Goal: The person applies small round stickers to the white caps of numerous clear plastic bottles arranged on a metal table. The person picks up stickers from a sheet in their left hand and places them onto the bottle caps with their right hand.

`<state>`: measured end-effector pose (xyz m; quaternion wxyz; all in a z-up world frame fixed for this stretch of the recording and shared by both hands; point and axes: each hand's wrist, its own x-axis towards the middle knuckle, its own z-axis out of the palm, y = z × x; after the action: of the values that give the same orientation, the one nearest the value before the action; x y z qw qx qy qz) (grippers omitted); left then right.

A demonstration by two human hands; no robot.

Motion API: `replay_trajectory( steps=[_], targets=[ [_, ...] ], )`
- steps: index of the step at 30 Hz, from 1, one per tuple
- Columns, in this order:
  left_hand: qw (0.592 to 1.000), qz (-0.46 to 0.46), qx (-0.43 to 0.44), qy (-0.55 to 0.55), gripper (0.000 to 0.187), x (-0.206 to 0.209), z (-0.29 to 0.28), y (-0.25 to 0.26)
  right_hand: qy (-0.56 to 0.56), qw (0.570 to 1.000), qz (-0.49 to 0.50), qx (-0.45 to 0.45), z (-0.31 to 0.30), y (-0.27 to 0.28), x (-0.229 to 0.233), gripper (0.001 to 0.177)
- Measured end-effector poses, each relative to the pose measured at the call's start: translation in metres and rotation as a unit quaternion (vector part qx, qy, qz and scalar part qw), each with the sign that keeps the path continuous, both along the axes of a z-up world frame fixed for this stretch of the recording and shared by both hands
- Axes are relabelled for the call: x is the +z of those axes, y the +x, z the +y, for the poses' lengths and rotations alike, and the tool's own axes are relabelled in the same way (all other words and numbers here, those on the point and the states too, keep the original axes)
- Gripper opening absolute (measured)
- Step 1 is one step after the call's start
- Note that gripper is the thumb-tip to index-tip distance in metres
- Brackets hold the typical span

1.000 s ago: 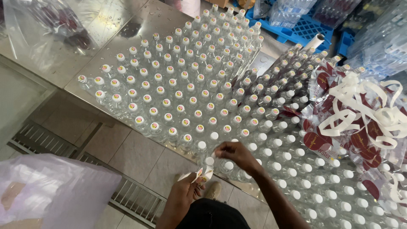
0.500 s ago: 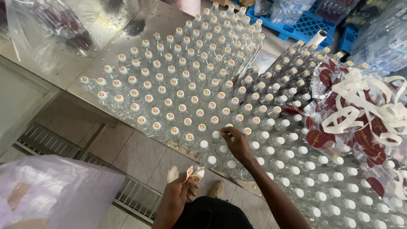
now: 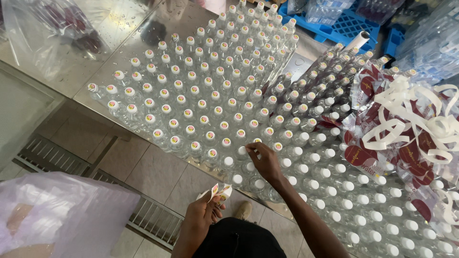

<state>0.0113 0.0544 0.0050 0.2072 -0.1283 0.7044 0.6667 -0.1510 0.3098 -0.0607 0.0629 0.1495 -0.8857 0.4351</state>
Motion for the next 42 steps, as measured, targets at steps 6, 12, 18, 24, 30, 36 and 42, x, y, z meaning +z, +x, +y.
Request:
replay_trajectory(
  steps=[6, 12, 18, 24, 30, 36, 42],
  targets=[
    [0.999, -0.023, 0.021, 0.032, 0.029, -0.021, 0.001, 0.004, 0.014, 0.999, 0.031, 0.023, -0.003, 0.005, 0.007, 0.008],
    [0.999, 0.025, -0.020, -0.018, 0.029, -0.010, -0.004, 0.001, 0.135, 0.978, 0.134, 0.083, 0.003, 0.004, 0.004, 0.015],
    [0.999, 0.015, -0.022, -0.043, 0.035, 0.001, -0.003, -0.004, 0.448, 0.874, 0.153, 0.107, -0.001, 0.034, 0.032, 0.056],
    [1.000, 0.007, -0.005, -0.027, 0.039, 0.008, -0.005, -0.010, 0.358, 0.925, 0.106, 0.073, 0.000, 0.033, 0.018, 0.047],
    [0.992, -0.073, 0.094, 0.037, 0.048, 0.026, -0.008, -0.022, 0.075, 0.995, 0.069, -0.022, -0.013, 0.055, 0.036, 0.028],
    [0.993, -0.027, 0.085, 0.078, 0.042, 0.031, -0.009, -0.031, 0.002, 0.982, 0.159, 0.102, -0.068, 0.112, 0.101, 0.028],
    [0.992, -0.008, 0.055, 0.116, 0.045, 0.025, -0.017, -0.029, -0.004, 0.982, 0.166, 0.092, -0.087, 0.111, 0.105, 0.019]
  ],
)
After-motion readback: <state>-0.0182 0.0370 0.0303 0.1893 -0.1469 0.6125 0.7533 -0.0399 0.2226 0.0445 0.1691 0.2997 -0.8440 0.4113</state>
